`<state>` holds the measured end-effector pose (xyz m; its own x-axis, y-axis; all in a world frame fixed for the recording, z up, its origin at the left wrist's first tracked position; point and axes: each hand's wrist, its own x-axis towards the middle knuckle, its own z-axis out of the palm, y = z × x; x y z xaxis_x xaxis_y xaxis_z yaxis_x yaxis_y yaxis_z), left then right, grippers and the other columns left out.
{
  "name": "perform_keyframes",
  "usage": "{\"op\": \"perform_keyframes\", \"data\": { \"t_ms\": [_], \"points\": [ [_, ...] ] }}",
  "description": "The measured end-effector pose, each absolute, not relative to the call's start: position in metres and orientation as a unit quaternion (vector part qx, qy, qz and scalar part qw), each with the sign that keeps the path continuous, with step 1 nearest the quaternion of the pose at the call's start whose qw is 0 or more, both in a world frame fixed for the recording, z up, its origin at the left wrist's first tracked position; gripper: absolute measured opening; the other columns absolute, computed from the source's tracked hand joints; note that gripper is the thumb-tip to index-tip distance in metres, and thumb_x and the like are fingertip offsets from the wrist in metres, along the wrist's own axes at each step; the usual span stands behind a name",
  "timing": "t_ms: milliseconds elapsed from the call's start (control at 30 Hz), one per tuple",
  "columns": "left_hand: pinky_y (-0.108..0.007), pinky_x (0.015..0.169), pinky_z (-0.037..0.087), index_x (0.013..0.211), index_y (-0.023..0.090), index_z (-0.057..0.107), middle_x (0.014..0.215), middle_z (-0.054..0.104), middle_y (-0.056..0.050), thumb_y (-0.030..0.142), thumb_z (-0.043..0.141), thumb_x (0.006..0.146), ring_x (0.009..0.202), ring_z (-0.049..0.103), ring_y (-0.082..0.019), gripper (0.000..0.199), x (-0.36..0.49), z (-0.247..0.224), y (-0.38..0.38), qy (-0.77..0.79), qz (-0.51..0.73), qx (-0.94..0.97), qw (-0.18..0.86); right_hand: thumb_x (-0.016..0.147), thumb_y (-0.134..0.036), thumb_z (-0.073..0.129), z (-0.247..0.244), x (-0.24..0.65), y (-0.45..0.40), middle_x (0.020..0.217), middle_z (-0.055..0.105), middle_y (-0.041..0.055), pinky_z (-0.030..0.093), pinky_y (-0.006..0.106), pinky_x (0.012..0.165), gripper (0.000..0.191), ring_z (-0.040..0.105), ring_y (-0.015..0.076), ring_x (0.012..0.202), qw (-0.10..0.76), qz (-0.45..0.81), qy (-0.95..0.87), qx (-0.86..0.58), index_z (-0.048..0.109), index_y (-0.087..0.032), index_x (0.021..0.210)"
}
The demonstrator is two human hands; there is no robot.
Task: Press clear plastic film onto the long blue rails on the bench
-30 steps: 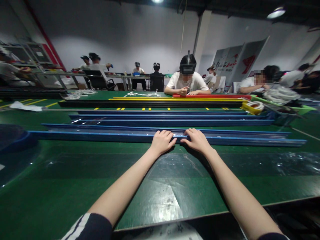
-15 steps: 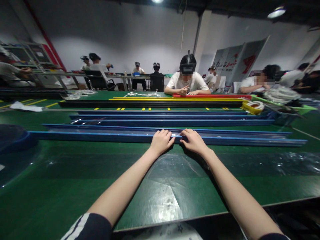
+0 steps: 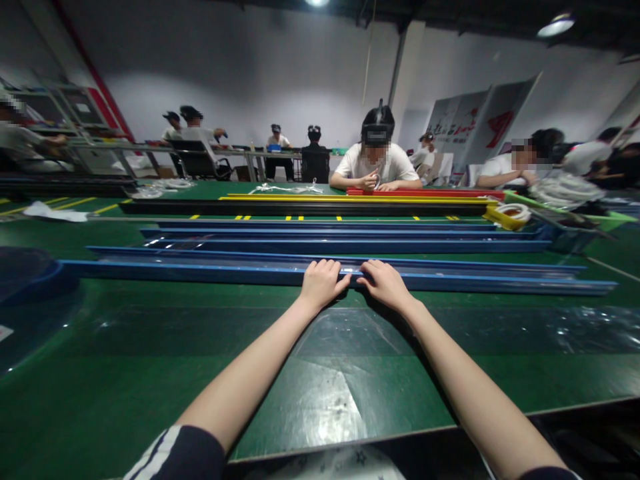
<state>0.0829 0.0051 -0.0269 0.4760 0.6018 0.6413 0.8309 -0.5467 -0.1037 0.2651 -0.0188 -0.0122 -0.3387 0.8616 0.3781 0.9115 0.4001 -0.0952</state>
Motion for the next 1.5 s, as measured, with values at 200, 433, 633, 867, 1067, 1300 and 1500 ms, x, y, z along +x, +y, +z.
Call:
{"op": "perform_keyframes", "data": {
  "t_ms": [200,433,633,867,1067,1300,1500],
  "points": [
    [-0.033,0.067,0.032,0.077,0.017,0.057,0.076,0.062,-0.007,0.044,0.037,0.089,0.077,0.055,-0.021,0.036,0.083,-0.026,0.004,-0.43,-0.277,-0.836,0.196,0.086,-0.029,0.048,-0.011,0.264,-0.019,0.091,0.06,0.0056,0.034,0.026,0.071,0.013,0.052,0.0178,0.088,0.183,-0.073,-0.818,-0.541,0.056,-0.02,0.093],
    [-0.033,0.067,0.032,0.076,0.017,0.057,0.075,0.062,-0.007,0.044,0.036,0.089,0.076,0.054,-0.02,0.037,0.083,-0.026,0.004,-0.431,-0.274,-0.834,0.207,0.085,-0.031,0.05,-0.013,0.264,-0.018,0.091,0.06,0.0061,0.034,0.026,0.072,0.014,0.051,0.0179,0.088,0.18,-0.072,-0.81,-0.554,0.055,-0.019,0.089],
    [-0.033,0.067,0.031,0.076,0.017,0.056,0.076,0.062,-0.007,0.043,0.037,0.089,0.077,0.055,-0.02,0.035,0.083,-0.026,0.004,-0.432,-0.275,-0.834,0.205,0.085,-0.032,0.051,-0.013,0.264,-0.017,0.091,0.06,0.0066,0.034,0.027,0.071,0.014,0.052,0.0183,0.086,0.175,-0.076,-0.804,-0.563,0.054,-0.018,0.088],
    [-0.033,0.066,0.031,0.075,0.018,0.056,0.076,0.062,-0.007,0.043,0.037,0.089,0.077,0.055,-0.02,0.035,0.083,-0.025,0.004,-0.434,-0.276,-0.833,0.204,0.084,-0.03,0.052,-0.012,0.263,-0.017,0.09,0.06,0.0061,0.034,0.026,0.069,0.011,0.052,0.0175,0.085,0.175,-0.074,-0.806,-0.561,0.054,-0.019,0.086],
    [-0.033,0.067,0.032,0.076,0.018,0.056,0.076,0.062,-0.006,0.043,0.037,0.089,0.077,0.055,-0.02,0.034,0.082,-0.026,0.004,-0.432,-0.275,-0.832,0.214,0.083,-0.026,0.051,-0.006,0.26,-0.019,0.089,0.061,0.0049,0.032,0.025,0.066,0.007,0.054,0.0165,0.084,0.161,-0.083,-0.803,-0.568,0.054,-0.02,0.085],
    [-0.033,0.066,0.032,0.075,0.018,0.056,0.075,0.062,-0.006,0.041,0.037,0.09,0.075,0.054,-0.02,0.034,0.079,-0.025,0.003,-0.43,-0.28,-0.827,0.23,0.081,-0.025,0.051,0.001,0.275,-0.023,0.089,0.063,0.004,0.031,0.024,0.062,0.008,0.056,0.0164,0.083,0.14,-0.083,-0.791,-0.59,0.056,-0.02,0.084],
    [-0.032,0.065,0.031,0.073,0.018,0.057,0.073,0.062,-0.006,0.038,0.036,0.09,0.073,0.054,-0.019,0.034,0.08,-0.024,0.003,-0.428,-0.288,-0.823,0.239,0.079,-0.028,0.053,0.007,0.3,-0.027,0.086,0.065,0.003,0.028,0.024,0.055,0.009,0.058,0.0166,0.077,0.106,-0.06,-0.76,-0.638,0.058,-0.021,0.079]
  ]
}}
